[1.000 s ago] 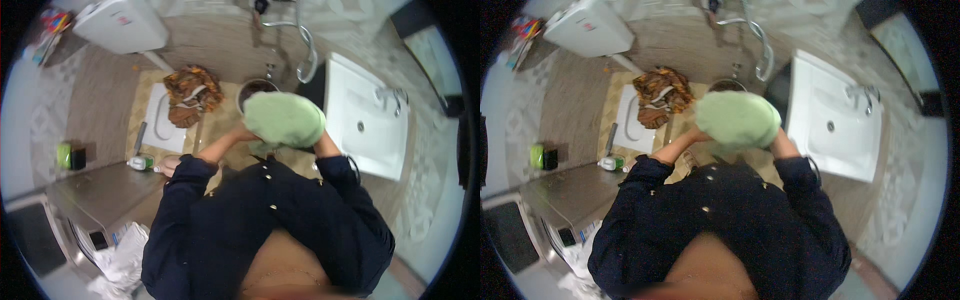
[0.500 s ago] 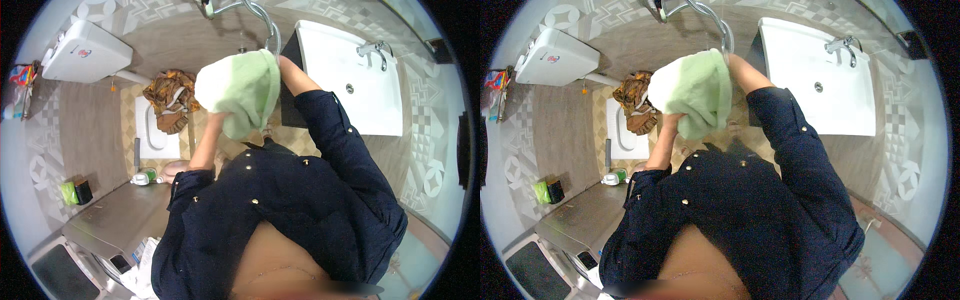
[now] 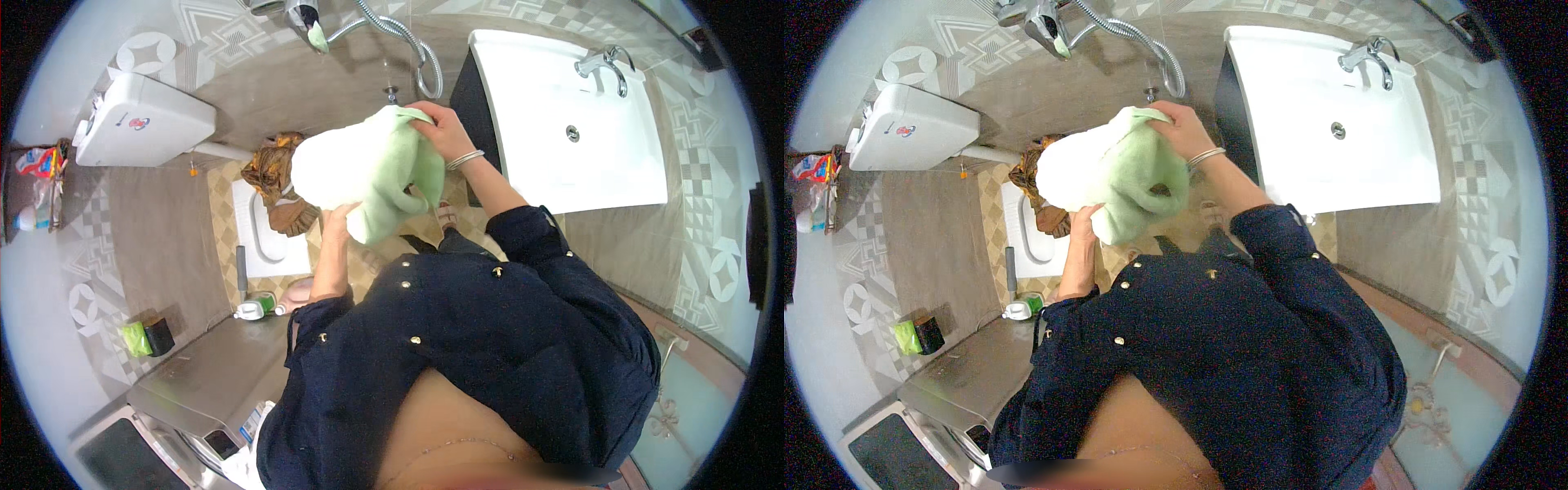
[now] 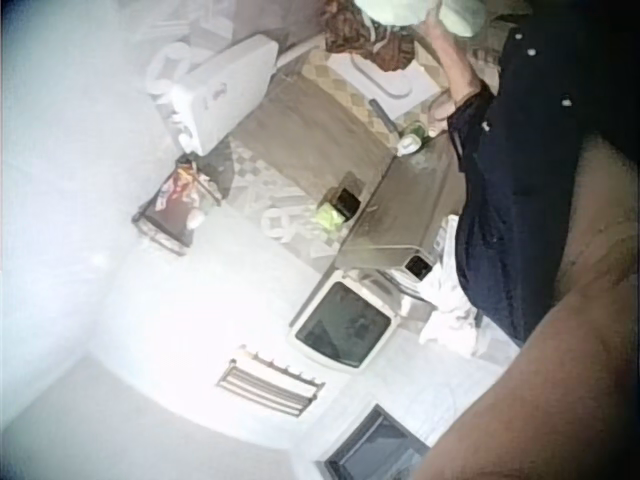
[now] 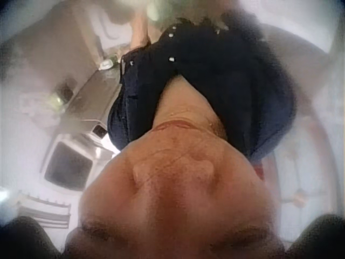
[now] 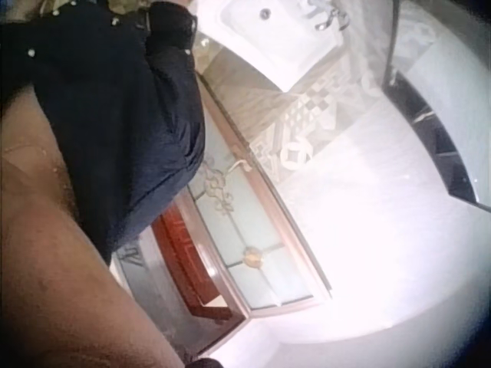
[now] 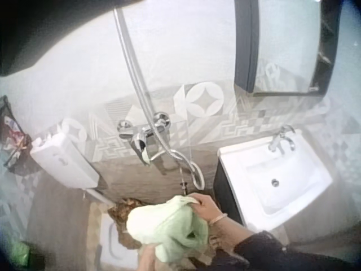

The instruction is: The person wrings out clothes, empties dirty water from a bucket, and refills the bucket with water from a tap. The person then rinses and washes the clothes in the bucket and wrings out a cloth by hand.

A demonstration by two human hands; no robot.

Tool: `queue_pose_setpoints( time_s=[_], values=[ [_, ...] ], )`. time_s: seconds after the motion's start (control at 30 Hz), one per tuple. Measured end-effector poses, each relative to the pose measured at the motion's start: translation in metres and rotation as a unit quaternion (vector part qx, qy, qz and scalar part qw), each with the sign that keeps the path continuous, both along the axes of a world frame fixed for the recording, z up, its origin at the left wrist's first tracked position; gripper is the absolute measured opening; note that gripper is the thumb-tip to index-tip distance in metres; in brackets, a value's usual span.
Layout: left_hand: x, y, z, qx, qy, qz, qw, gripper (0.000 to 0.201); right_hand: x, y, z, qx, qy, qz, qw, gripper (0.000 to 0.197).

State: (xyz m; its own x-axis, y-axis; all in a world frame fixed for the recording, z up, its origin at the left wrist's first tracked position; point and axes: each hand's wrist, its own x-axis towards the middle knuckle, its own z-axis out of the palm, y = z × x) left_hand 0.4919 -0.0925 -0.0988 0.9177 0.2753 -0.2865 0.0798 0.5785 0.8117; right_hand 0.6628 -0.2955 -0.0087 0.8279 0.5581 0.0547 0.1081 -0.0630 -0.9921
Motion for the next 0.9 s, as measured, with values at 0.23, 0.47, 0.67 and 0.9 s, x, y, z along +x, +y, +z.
queue_pose_setpoints(
  time_s=[0.23,0.47,0.67,0.9],
  values=[
    [-0.007,0.004,-0.006,0.118,-0.015,-0.032,0.992,0.057,0.001,0.009,-0.055,0.107,0.275,0.099,0.95,0.032],
    [0.01,-0.014,0.068,0.497,-0.049,-0.231,0.835,0.052,-0.026,0.061,-0.138,0.279,0.424,0.072,0.859,0.021],
    [0.009,-0.02,0.06,0.551,-0.061,-0.18,0.812,0.055,-0.019,0.054,-0.143,0.221,0.369,0.125,0.894,0.019],
    [0.01,-0.041,0.067,0.49,-0.119,-0.111,0.856,0.053,0.0,0.038,-0.139,0.156,0.293,0.175,0.927,0.017]
  ],
)
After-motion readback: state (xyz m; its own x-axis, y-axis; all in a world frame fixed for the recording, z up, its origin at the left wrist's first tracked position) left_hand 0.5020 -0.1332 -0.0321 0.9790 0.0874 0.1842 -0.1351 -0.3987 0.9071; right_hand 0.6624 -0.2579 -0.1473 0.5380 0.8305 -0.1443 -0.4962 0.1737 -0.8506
